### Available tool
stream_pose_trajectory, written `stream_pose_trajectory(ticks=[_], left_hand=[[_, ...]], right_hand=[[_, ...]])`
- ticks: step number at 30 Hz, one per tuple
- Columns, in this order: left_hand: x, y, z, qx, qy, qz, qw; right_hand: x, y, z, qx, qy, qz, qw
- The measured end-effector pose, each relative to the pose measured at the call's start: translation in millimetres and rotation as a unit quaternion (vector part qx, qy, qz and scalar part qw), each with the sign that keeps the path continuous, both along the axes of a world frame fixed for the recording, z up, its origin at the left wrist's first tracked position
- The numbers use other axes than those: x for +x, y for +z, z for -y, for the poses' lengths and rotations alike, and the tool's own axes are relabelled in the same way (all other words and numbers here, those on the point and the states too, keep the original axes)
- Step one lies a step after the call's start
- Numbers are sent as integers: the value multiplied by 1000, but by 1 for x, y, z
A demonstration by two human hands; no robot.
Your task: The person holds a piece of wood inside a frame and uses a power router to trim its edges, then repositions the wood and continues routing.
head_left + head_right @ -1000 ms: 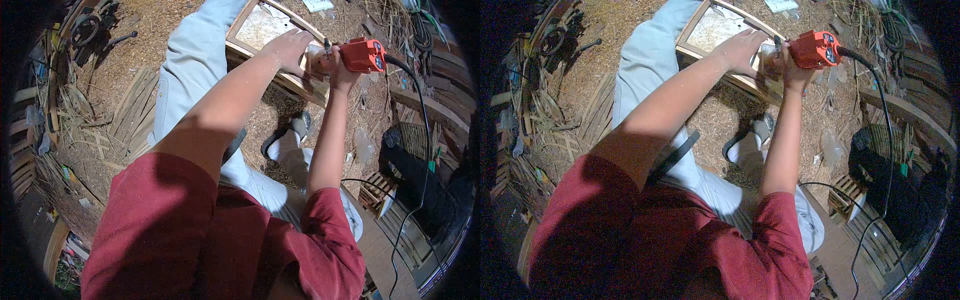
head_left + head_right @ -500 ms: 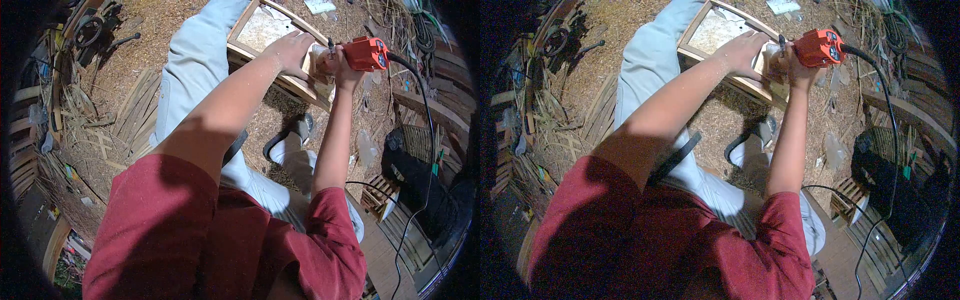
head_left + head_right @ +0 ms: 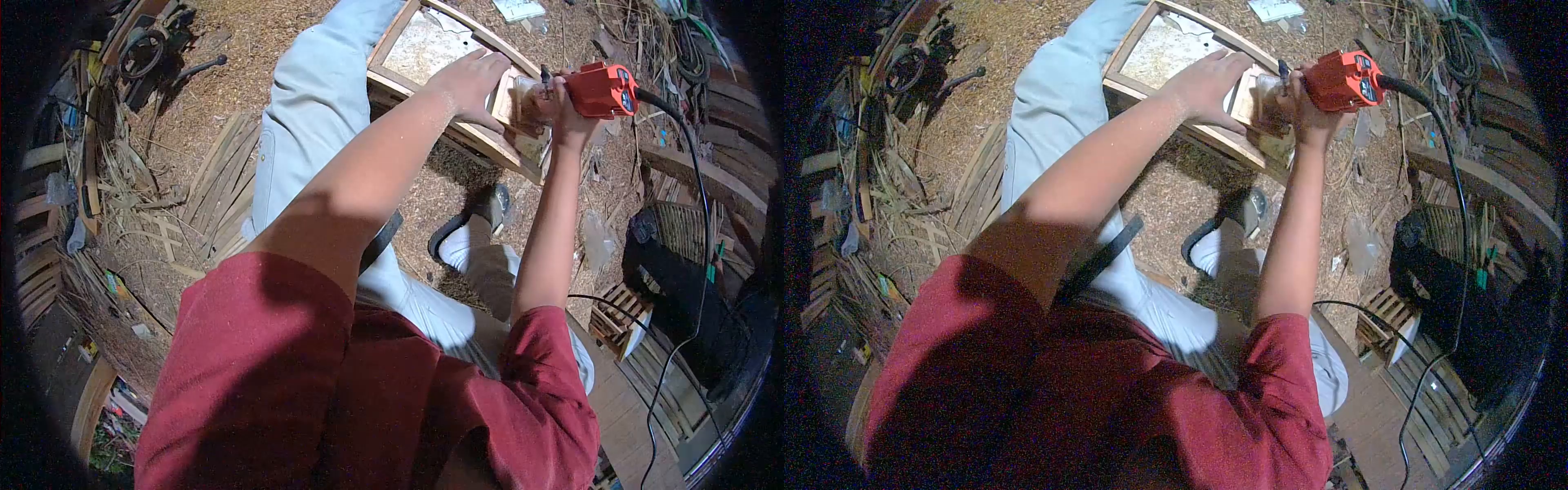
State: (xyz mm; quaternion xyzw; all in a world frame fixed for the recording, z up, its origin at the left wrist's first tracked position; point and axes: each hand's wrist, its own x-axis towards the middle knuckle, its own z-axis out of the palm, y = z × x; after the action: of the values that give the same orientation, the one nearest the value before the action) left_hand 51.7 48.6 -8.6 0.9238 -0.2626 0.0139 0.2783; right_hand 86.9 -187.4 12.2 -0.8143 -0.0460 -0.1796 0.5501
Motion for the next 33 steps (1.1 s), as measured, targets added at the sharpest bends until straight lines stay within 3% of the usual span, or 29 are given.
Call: stream_pose_trajectory(ticks=[2,5,6,12,14,16,18,27,30,33], left_hand=[[0,2,-2,-2,-3,-8,1000],[-1,4,-3,2,-2,-18,1000],[-1,5,-2,19,-1,-19,1000],[0,4,0,54,-5,-8,998],[-1,5,0,54,5,-12,998],[-2,7,-1,52,1,-13,999],[-2,8,-1,42,-2,-9,999],[3,-1,-2,-27,-11,-19,999],[0,9,-3,-9,-8,-36,999],[-1,9,-4,-4,-7,-29,1000]], right_hand=[[-1,4,3,-33,-22,1,999],[1,8,5,24,-5,48,999],[0,12,7,-30,-10,66,997],[1,6,6,51,-12,5,999],[5,-1,8,-31,-28,3,999],[2,2,3,-36,-30,-2,999],[-3,3,-3,37,-21,-11,999],[5,8,-14,-55,-6,-13,998],[1,5,-15,54,-11,-17,998],[3,8,-12,20,-17,-1,1000]])
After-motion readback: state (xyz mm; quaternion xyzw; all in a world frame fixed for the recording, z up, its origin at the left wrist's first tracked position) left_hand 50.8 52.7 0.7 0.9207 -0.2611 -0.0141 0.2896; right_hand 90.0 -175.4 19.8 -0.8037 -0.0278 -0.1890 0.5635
